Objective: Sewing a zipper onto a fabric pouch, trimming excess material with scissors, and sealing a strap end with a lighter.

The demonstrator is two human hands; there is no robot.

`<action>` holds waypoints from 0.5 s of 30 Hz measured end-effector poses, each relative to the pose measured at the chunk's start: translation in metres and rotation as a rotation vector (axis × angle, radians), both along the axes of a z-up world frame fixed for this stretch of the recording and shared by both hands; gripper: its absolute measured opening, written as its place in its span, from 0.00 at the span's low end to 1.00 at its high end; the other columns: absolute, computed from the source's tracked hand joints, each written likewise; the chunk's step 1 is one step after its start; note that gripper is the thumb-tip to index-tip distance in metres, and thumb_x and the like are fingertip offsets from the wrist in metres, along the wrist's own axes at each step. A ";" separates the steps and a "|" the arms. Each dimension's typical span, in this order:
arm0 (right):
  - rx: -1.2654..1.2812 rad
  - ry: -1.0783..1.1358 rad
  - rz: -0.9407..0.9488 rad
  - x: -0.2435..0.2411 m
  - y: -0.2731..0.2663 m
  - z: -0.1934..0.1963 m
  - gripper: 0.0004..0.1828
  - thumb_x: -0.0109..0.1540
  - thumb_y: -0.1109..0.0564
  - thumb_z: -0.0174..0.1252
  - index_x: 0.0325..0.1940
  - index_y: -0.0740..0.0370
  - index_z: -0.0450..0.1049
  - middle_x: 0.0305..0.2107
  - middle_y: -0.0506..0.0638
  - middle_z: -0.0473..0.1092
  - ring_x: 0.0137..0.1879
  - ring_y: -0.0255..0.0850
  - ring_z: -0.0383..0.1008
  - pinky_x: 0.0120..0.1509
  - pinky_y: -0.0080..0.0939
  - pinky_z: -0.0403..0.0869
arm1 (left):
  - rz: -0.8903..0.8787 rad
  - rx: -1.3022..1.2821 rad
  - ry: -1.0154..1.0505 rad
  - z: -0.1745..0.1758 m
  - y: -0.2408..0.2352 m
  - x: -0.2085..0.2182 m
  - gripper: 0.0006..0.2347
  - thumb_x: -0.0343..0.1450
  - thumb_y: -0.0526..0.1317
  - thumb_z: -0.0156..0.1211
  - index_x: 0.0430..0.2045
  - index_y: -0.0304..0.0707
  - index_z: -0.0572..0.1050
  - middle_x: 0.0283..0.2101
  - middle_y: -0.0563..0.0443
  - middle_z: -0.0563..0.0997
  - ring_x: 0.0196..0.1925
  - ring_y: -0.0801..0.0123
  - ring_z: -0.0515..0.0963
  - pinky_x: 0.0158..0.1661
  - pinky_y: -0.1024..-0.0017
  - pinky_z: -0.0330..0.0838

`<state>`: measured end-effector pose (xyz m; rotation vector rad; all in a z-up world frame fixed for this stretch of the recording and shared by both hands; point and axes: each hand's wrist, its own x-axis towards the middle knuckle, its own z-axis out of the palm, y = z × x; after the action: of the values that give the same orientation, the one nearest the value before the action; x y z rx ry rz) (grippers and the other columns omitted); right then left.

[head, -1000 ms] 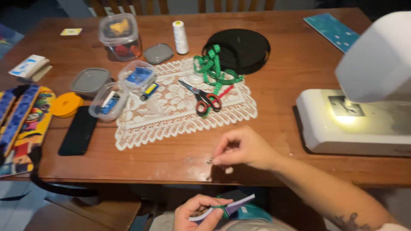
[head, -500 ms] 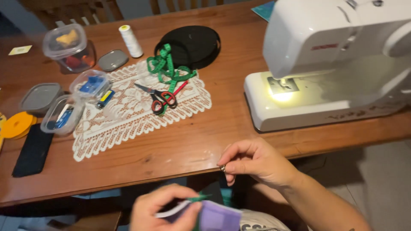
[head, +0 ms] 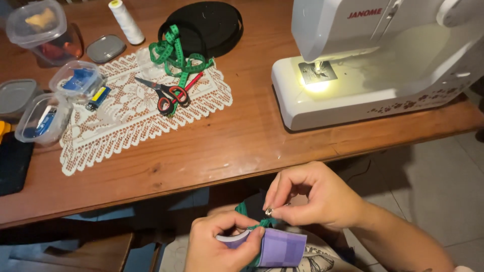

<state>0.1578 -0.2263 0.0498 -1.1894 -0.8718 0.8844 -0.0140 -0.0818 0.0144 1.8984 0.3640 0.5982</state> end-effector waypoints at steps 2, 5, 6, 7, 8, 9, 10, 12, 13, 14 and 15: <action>-0.091 -0.223 0.026 0.001 -0.001 0.005 0.08 0.53 0.65 0.72 0.25 0.61 0.77 0.29 0.54 0.82 0.35 0.36 0.81 0.43 0.35 0.79 | 0.006 0.023 0.069 0.002 -0.002 -0.002 0.03 0.55 0.40 0.76 0.12 0.48 0.86 0.15 0.63 0.79 0.16 0.84 0.70 0.18 0.82 0.63; -0.156 -0.240 0.084 0.001 -0.003 0.016 0.07 0.52 0.65 0.73 0.26 0.61 0.79 0.27 0.52 0.82 0.33 0.35 0.81 0.39 0.33 0.79 | 0.051 0.024 0.052 -0.003 -0.009 -0.003 0.03 0.53 0.39 0.76 0.11 0.48 0.86 0.11 0.66 0.71 0.14 0.86 0.63 0.16 0.83 0.58; -0.157 -0.239 0.082 0.002 -0.004 0.018 0.07 0.52 0.65 0.73 0.26 0.61 0.79 0.27 0.52 0.82 0.33 0.35 0.81 0.39 0.33 0.79 | 0.049 0.023 0.052 -0.002 -0.011 -0.003 0.03 0.53 0.39 0.76 0.11 0.48 0.86 0.11 0.66 0.71 0.14 0.86 0.63 0.16 0.83 0.58; -0.153 -0.320 0.104 0.003 -0.005 0.020 0.05 0.53 0.63 0.72 0.28 0.59 0.81 0.27 0.49 0.82 0.33 0.32 0.81 0.40 0.31 0.79 | 0.042 0.030 0.055 0.000 -0.012 -0.003 0.03 0.53 0.39 0.76 0.11 0.48 0.86 0.11 0.67 0.71 0.14 0.87 0.64 0.16 0.83 0.60; -0.149 -0.402 0.127 0.004 -0.005 0.023 0.04 0.54 0.61 0.72 0.30 0.58 0.82 0.26 0.46 0.82 0.32 0.29 0.80 0.41 0.30 0.79 | 0.037 0.035 0.057 0.001 -0.013 -0.002 0.03 0.53 0.40 0.76 0.10 0.49 0.85 0.10 0.67 0.72 0.14 0.88 0.64 0.16 0.84 0.61; -0.150 -0.402 0.128 0.005 -0.004 0.025 0.04 0.54 0.61 0.72 0.30 0.58 0.82 0.26 0.46 0.82 0.32 0.29 0.80 0.41 0.30 0.79 | 0.037 0.034 0.057 0.002 -0.013 -0.001 0.03 0.53 0.40 0.76 0.10 0.49 0.85 0.10 0.67 0.72 0.14 0.88 0.64 0.16 0.84 0.61; -0.138 -0.463 0.144 0.005 -0.004 0.027 0.03 0.54 0.60 0.72 0.30 0.57 0.83 0.26 0.45 0.82 0.32 0.29 0.79 0.39 0.29 0.78 | 0.034 0.018 0.085 0.002 -0.014 -0.001 0.02 0.53 0.40 0.75 0.10 0.49 0.86 0.11 0.67 0.74 0.15 0.87 0.65 0.17 0.84 0.62; -0.128 -0.522 0.162 0.006 -0.003 0.030 0.02 0.54 0.59 0.72 0.29 0.56 0.83 0.26 0.43 0.82 0.31 0.28 0.79 0.38 0.29 0.77 | 0.033 -0.001 0.115 0.005 -0.014 -0.001 0.02 0.53 0.40 0.75 0.11 0.49 0.86 0.11 0.67 0.76 0.15 0.87 0.66 0.17 0.83 0.63; -0.099 -0.535 0.180 0.007 -0.003 0.030 0.03 0.55 0.58 0.71 0.30 0.56 0.83 0.26 0.44 0.82 0.31 0.29 0.80 0.38 0.29 0.78 | 0.017 -0.010 0.101 0.007 -0.014 0.000 0.02 0.54 0.39 0.75 0.11 0.48 0.86 0.12 0.66 0.75 0.16 0.86 0.66 0.17 0.82 0.61; -0.068 -0.548 0.199 0.008 -0.003 0.031 0.03 0.56 0.57 0.71 0.31 0.56 0.83 0.27 0.45 0.82 0.32 0.30 0.81 0.39 0.29 0.78 | 0.003 -0.018 0.088 0.009 -0.014 0.000 0.02 0.55 0.38 0.75 0.11 0.47 0.86 0.12 0.66 0.74 0.16 0.85 0.65 0.17 0.81 0.59; -0.070 -0.546 0.201 0.008 -0.003 0.032 0.03 0.56 0.57 0.71 0.31 0.56 0.83 0.27 0.45 0.82 0.32 0.30 0.81 0.39 0.29 0.78 | 0.004 -0.021 0.089 0.009 -0.014 0.000 0.02 0.55 0.38 0.75 0.11 0.47 0.86 0.12 0.66 0.74 0.16 0.85 0.65 0.17 0.81 0.59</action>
<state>0.1659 -0.2293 0.0814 -1.4519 -1.4295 0.7613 -0.0143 -0.0963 0.0237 1.9091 0.4300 0.5118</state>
